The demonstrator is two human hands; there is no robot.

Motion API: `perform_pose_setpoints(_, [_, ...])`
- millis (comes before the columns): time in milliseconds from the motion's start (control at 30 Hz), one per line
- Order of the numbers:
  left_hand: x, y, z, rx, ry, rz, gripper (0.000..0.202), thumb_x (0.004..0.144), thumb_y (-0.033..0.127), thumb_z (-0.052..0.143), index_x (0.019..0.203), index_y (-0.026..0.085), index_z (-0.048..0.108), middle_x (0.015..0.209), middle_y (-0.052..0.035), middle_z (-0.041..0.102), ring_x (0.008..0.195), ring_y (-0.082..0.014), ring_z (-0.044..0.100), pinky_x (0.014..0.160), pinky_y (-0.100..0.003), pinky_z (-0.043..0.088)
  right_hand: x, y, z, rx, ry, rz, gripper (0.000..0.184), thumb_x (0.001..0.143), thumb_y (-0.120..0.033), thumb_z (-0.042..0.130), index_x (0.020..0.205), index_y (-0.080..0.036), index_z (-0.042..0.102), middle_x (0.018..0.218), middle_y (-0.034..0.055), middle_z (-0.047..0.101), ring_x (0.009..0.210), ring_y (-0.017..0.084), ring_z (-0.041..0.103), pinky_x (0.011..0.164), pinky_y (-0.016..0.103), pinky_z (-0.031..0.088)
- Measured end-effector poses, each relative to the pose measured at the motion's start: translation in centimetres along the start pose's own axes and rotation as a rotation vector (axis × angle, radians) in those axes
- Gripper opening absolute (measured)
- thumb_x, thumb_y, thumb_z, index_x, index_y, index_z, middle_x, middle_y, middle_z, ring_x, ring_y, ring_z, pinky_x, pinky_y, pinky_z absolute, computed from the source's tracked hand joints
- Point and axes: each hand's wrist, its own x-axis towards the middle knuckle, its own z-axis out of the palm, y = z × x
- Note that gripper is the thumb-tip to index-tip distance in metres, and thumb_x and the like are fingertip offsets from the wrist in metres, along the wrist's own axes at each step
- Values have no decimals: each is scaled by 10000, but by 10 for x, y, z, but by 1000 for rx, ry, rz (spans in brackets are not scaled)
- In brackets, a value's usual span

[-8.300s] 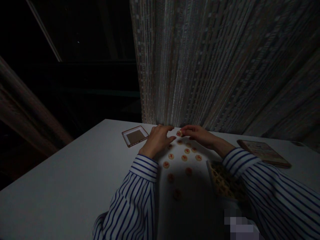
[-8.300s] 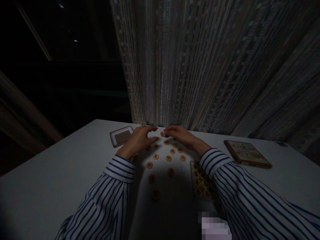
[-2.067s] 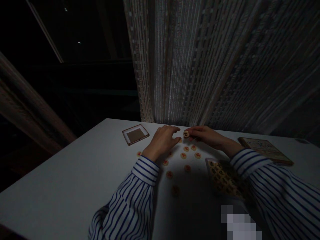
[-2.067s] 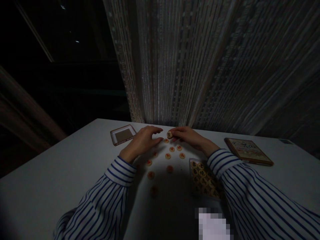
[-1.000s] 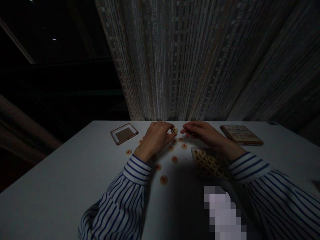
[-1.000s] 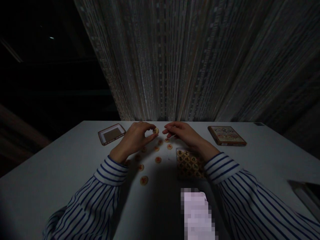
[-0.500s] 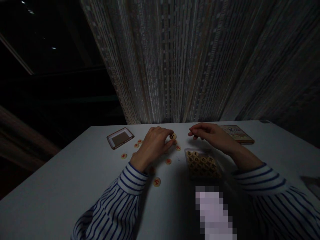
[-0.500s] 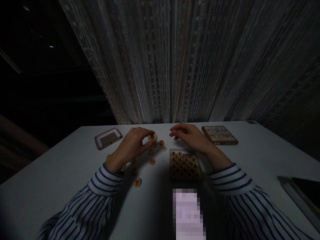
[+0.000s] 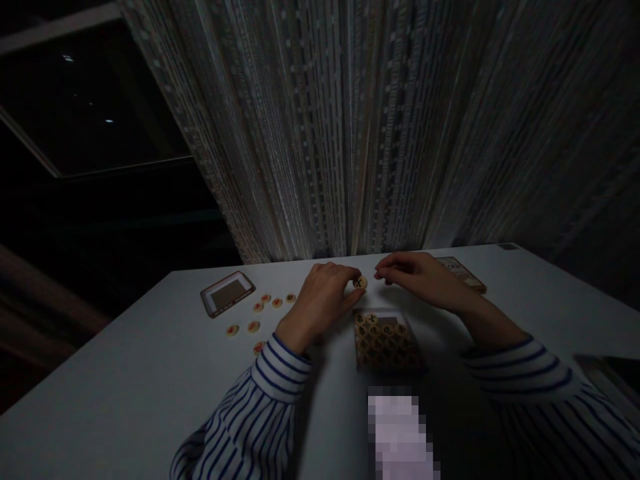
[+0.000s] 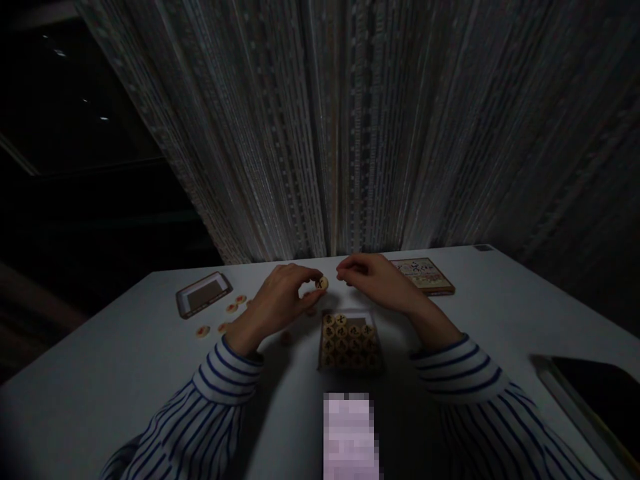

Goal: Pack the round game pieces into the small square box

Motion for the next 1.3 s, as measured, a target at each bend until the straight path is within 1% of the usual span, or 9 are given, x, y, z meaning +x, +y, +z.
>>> perform_pose_setpoints(200, [5, 7, 10, -31, 57, -9, 233, 802, 332, 549, 980, 186, 592, 913, -41, 659, 867, -195, 582, 806, -345, 400, -3, 3, 1, 5, -45, 40, 174, 710, -325, 584, 771, -165, 617, 710, 16, 641, 702, 148, 585, 650, 286, 435])
perform_pose_setpoints(433, [2, 6, 18, 7, 24, 9, 217, 814, 319, 526, 969, 181, 591, 889, -50, 662, 829, -193, 583, 802, -359, 397, -3, 10, 8, 52, -108, 95, 190, 706, -327, 603, 805, -164, 602, 674, 5, 652, 643, 134, 586, 594, 270, 424])
perform_pose_setpoints(600, [3, 5, 22, 13, 32, 21, 216, 819, 316, 519, 969, 178, 590, 897, -51, 658, 841, -193, 579, 799, -366, 395, -2, 13, 11, 38, -94, 94, 130, 709, -270, 598, 790, -169, 598, 674, 9, 664, 644, 136, 599, 585, 261, 431])
perform_pose_setpoints(800, [2, 5, 23, -22, 42, 6, 236, 805, 322, 545, 981, 172, 594, 915, -59, 660, 862, -197, 583, 815, -375, 407, -1, 15, 10, -3, -87, 57, 112, 710, -245, 587, 791, -171, 609, 699, 13, 667, 682, 146, 613, 606, 264, 447])
perform_pose_setpoints(900, [1, 3, 22, -158, 52, -37, 262, 796, 344, 557, 995, 182, 609, 935, -59, 661, 880, -198, 588, 819, -364, 422, -1, 15, 8, -21, -91, 45, 130, 712, -248, 585, 806, -166, 617, 721, 21, 669, 705, 151, 612, 625, 269, 452])
perform_pose_setpoints(967, [2, 2, 22, -307, 52, -77, 253, 818, 353, 520, 974, 187, 630, 924, -53, 669, 878, -189, 595, 811, -340, 437, -2, 14, 7, -32, -98, 44, 152, 715, -262, 584, 821, -160, 625, 728, 25, 664, 711, 151, 607, 625, 269, 450])
perform_pose_setpoints(1067, [4, 0, 22, -546, 39, -152, 243, 835, 322, 487, 914, 177, 665, 891, -49, 685, 848, -171, 610, 791, -302, 453, -2, 13, 5, -62, -109, 28, 191, 729, -293, 574, 847, -158, 640, 729, 24, 656, 699, 147, 594, 612, 270, 443])
perform_pose_setpoints(1200, [8, 1, 23, -799, 10, -321, 191, 782, 265, 550, 839, 146, 689, 845, -52, 698, 785, -158, 618, 731, -271, 463, -3, 9, 5, -75, -132, -5, 216, 744, -313, 559, 859, -159, 658, 770, 31, 667, 730, 153, 595, 644, 278, 450])
perform_pose_setpoints(1300, [10, 3, 21, -914, -6, -428, 153, 734, 249, 601, 780, 133, 691, 787, -45, 697, 743, -146, 611, 702, -260, 460, -4, 4, 5, -84, -142, -10, 204, 746, -298, 553, 848, -165, 670, 796, 33, 677, 752, 158, 604, 673, 284, 456])
